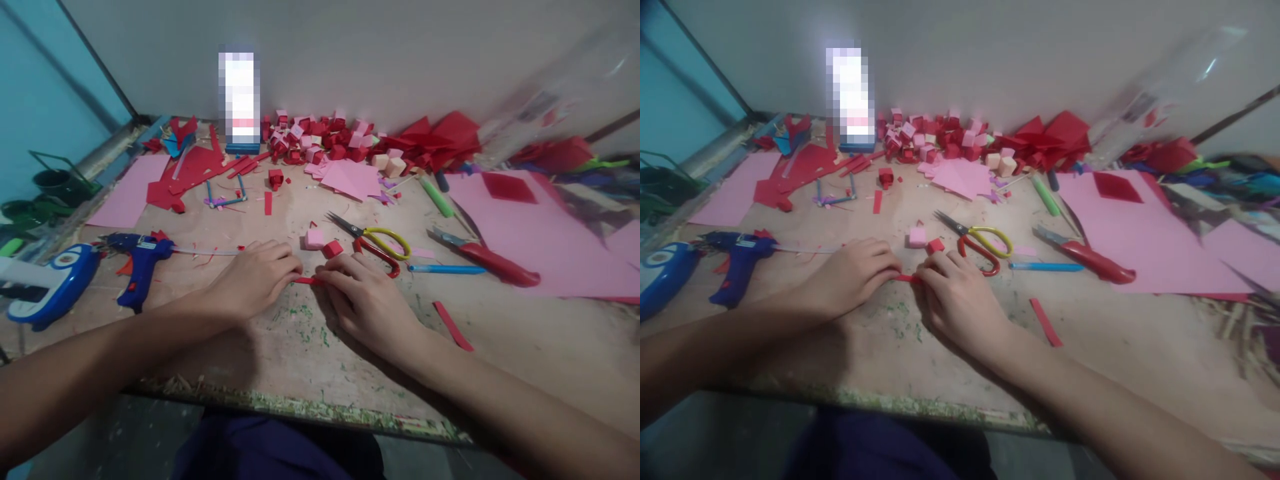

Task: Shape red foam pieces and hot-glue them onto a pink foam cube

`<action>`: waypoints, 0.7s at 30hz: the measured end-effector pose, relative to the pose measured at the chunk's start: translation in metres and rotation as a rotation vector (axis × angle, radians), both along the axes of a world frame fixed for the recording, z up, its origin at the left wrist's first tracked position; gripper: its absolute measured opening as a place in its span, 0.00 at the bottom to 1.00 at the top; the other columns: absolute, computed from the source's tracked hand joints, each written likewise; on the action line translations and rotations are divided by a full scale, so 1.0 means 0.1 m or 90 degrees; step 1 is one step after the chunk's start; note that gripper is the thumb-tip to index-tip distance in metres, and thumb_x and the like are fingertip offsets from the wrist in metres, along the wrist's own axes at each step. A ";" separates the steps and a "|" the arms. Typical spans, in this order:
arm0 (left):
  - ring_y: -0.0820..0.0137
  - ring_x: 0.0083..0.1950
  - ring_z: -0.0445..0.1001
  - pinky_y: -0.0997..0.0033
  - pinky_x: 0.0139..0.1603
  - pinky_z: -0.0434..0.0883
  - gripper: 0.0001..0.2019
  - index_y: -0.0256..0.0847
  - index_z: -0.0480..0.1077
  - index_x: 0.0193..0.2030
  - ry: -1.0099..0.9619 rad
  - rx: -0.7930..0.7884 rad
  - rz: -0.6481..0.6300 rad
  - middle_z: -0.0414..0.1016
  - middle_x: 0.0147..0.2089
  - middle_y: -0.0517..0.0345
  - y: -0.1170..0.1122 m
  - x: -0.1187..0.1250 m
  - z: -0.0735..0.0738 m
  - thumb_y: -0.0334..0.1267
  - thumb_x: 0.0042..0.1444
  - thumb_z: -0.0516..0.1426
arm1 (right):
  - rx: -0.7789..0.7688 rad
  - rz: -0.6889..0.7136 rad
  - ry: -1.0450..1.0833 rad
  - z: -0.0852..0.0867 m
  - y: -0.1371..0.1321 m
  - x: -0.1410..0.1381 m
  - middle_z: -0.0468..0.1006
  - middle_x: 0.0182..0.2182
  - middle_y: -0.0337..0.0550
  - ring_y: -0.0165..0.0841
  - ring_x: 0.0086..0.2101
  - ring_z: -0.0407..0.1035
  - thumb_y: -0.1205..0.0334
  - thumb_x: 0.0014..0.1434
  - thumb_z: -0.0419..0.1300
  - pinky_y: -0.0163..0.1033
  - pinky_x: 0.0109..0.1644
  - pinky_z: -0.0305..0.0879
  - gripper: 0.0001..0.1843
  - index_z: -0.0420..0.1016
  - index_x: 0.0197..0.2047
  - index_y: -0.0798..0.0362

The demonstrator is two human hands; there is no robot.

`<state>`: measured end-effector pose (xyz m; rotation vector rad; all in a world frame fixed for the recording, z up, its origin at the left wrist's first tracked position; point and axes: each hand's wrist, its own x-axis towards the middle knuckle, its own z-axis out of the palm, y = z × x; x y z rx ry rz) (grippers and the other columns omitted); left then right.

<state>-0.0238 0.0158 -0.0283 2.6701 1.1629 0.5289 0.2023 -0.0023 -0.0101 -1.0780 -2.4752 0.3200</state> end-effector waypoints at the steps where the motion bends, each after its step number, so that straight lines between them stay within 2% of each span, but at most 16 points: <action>1: 0.63 0.46 0.74 0.62 0.48 0.69 0.12 0.39 0.76 0.44 0.000 -0.003 -0.008 0.77 0.43 0.54 0.01 -0.01 0.00 0.36 0.72 0.51 | 0.011 0.005 -0.006 -0.01 0.00 0.01 0.78 0.41 0.55 0.43 0.41 0.69 0.66 0.72 0.53 0.49 0.45 0.68 0.14 0.80 0.43 0.58; 6: 0.64 0.46 0.74 0.63 0.48 0.68 0.12 0.39 0.77 0.44 0.008 0.000 -0.035 0.77 0.44 0.54 0.01 -0.03 0.01 0.37 0.72 0.52 | -0.010 0.008 0.005 -0.04 0.00 0.04 0.78 0.41 0.53 0.42 0.43 0.69 0.64 0.72 0.54 0.49 0.49 0.68 0.13 0.80 0.43 0.58; 10: 0.64 0.46 0.73 0.63 0.49 0.68 0.11 0.38 0.76 0.45 0.004 -0.015 -0.045 0.77 0.45 0.53 -0.02 -0.03 0.07 0.38 0.72 0.53 | -0.036 -0.003 0.023 -0.03 0.00 0.03 0.78 0.40 0.52 0.41 0.41 0.69 0.65 0.71 0.55 0.48 0.48 0.67 0.11 0.79 0.41 0.58; 15: 0.63 0.48 0.73 0.64 0.50 0.69 0.08 0.37 0.74 0.45 -0.057 -0.055 -0.065 0.77 0.44 0.52 -0.04 -0.02 0.10 0.38 0.70 0.56 | -0.062 0.006 0.050 -0.01 0.00 0.04 0.77 0.38 0.51 0.39 0.39 0.69 0.66 0.70 0.56 0.45 0.44 0.66 0.08 0.77 0.41 0.58; 18: 0.62 0.46 0.73 0.63 0.49 0.69 0.08 0.36 0.74 0.47 -0.035 -0.019 -0.059 0.77 0.43 0.53 -0.04 -0.02 0.11 0.37 0.71 0.55 | -0.072 -0.001 0.069 0.00 -0.01 0.07 0.77 0.35 0.48 0.37 0.35 0.69 0.64 0.70 0.57 0.43 0.40 0.65 0.08 0.76 0.40 0.57; 21: 0.60 0.44 0.73 0.61 0.46 0.68 0.10 0.37 0.75 0.43 0.037 0.061 -0.070 0.76 0.41 0.52 -0.04 -0.04 0.13 0.37 0.72 0.53 | -0.086 -0.017 0.079 0.02 -0.02 0.10 0.79 0.33 0.46 0.36 0.33 0.69 0.63 0.69 0.58 0.41 0.38 0.64 0.07 0.76 0.41 0.56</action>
